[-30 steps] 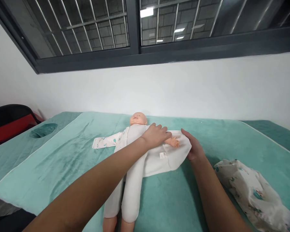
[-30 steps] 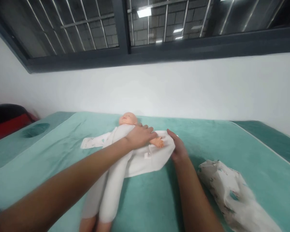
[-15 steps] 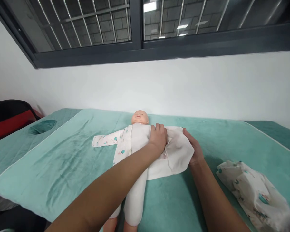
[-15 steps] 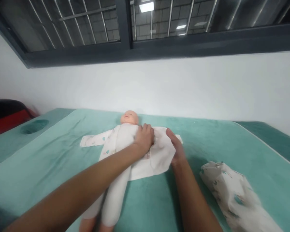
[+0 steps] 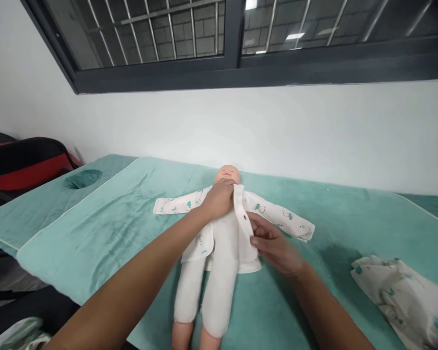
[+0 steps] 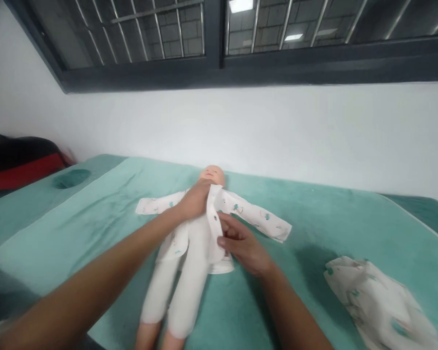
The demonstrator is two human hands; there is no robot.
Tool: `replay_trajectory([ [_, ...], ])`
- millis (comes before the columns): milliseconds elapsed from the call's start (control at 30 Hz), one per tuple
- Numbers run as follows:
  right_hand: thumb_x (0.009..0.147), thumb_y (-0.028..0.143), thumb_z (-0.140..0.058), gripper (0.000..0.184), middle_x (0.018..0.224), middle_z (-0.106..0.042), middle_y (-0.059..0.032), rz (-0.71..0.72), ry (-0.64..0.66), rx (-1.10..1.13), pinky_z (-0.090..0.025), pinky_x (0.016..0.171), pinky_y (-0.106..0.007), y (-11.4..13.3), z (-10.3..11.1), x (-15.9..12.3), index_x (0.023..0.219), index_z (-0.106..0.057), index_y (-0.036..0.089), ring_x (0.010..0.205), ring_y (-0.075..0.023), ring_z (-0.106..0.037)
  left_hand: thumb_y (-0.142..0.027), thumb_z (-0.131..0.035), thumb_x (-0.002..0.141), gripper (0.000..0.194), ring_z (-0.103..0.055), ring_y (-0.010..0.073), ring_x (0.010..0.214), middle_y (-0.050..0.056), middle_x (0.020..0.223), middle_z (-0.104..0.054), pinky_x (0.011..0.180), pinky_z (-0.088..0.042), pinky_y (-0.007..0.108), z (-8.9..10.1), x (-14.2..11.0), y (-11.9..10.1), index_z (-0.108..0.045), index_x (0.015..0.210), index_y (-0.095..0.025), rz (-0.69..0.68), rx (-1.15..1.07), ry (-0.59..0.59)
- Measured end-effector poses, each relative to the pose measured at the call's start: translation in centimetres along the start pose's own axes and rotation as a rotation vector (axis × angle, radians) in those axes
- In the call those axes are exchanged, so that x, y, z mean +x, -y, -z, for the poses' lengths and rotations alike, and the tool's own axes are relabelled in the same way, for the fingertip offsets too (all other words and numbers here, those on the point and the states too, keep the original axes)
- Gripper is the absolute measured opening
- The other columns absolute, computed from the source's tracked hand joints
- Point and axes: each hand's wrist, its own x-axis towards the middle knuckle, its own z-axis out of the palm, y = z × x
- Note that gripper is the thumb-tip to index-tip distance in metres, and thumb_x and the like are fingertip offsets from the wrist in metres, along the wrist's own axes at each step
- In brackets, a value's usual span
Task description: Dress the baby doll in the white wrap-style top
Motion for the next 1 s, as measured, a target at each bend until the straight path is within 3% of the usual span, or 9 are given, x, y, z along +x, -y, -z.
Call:
replay_trajectory([
  [167,0.08,0.03,-0.073,0.065,0.084,-0.059,-0.0019,-0.001,0.237,0.041,-0.041,0.057,-0.023,-0.5,-0.7,-0.1,0.14,-0.048,0.026,0.062,-0.0092,-0.049,-0.009,-0.042,0.082,0.032,-0.053,0.0208,0.114,0.005,0.113,-0.066,0.098,-0.044,0.036,0.1,-1.4,2.0,-0.068,0.097,-0.022,0.028,-0.048,-0.107],
  [267,0.083,0.033,-0.069,0.061,0.106,-0.062,-0.008,0.003,0.297,0.001,-0.045,0.063,-0.027,0.1,-0.4,-0.3,0.14,-0.048,0.028,0.071,-0.0123,-0.056,-0.005,-0.037,0.082,0.034,-0.055,0.018,0.112,0.004,0.112,-0.066,0.099,-0.044,0.034,0.0,-1.8,1.9,-0.064,0.096,-0.021,0.161,-0.161,-0.23],
  [367,0.086,0.034,-0.066,0.057,0.127,-0.055,-0.0116,-0.011,0.314,-0.016,-0.046,0.067,-0.029,0.6,-0.5,-0.4,0.14,-0.047,0.03,0.082,-0.0147,-0.059,-0.023,-0.039,0.091,0.023,-0.06,0.0172,0.101,0.002,0.111,-0.067,0.089,-0.049,0.032,0.2,-2.3,0.7,-0.059,0.104,-0.023,0.282,-0.249,-0.235],
  [467,0.086,0.034,-0.066,0.057,0.13,-0.053,-0.0126,-0.016,0.323,-0.013,-0.047,0.069,-0.029,0.6,-0.8,-0.4,0.14,-0.047,0.029,0.091,-0.0174,-0.06,-0.049,-0.053,0.086,0.038,-0.06,0.0221,0.099,0.003,0.112,-0.065,0.083,-0.049,0.035,0.2,-2.6,-0.7,-0.054,0.115,-0.025,0.231,-0.078,-0.13],
  [600,0.086,0.036,-0.066,0.051,0.124,-0.059,-0.0129,0.0,0.336,-0.05,-0.048,0.07,-0.03,0.5,-0.5,-0.5,0.134,-0.054,0.024,0.09,-0.0184,-0.062,-0.036,-0.056,0.085,0.033,-0.055,0.0276,0.107,0.008,0.114,-0.062,0.083,-0.047,0.038,-0.2,-2.4,-1.5,-0.054,0.114,-0.02,0.159,0.25,-0.108],
  [700,0.09,0.043,-0.059,0.033,0.093,-0.068,-0.0099,-0.035,0.19,-0.164,-0.046,0.062,-0.028,0.6,0.8,-0.3,0.107,-0.068,0.017,0.071,-0.0151,-0.06,-0.021,-0.045,0.088,0.028,-0.059,0.0255,0.099,0.009,0.109,-0.063,0.077,-0.047,0.035,-0.1,-1.7,-1.0,-0.052,0.115,-0.02,0.241,0.289,-0.098],
  [833,0.091,0.055,-0.047,0.047,0.059,-0.059,-0.0023,-0.149,-0.262,-0.572,-0.039,0.051,-0.026,0.2,3.4,0.7,0.069,-0.062,0.017,0.051,-0.0129,-0.05,-0.011,-0.04,0.087,0.033,-0.062,0.0236,0.091,0.009,0.109,-0.061,0.072,-0.047,0.034,0.5,-1.4,0.1,-0.051,0.117,-0.02,0.359,0.281,-0.137],
  [900,0.09,0.054,-0.047,0.045,0.057,-0.058,-0.0007,-0.155,-0.452,-0.805,-0.039,0.054,-0.027,-0.3,4.4,1.2,0.065,-0.058,0.019,0.052,-0.014,-0.051,-0.007,-0.039,0.085,0.035,-0.059,0.0238,0.099,0.009,0.111,-0.059,0.078,-0.047,0.034,0.5,-1.8,0.6,-0.053,0.114,-0.02,0.337,0.275,-0.181],
  [1000,0.087,0.047,-0.049,0.033,0.07,-0.066,-0.0012,-0.128,-0.533,-0.91,-0.045,0.066,-0.029,-1.0,5.2,1.7,0.071,-0.061,0.021,0.065,-0.0163,-0.059,-0.008,-0.041,0.086,0.03,-0.053,0.0228,0.109,0.007,0.114,-0.058,0.088,-0.046,0.034,0.3,-3.5,1.1,-0.056,0.108,-0.022,0.239,0.173,-0.267],
])
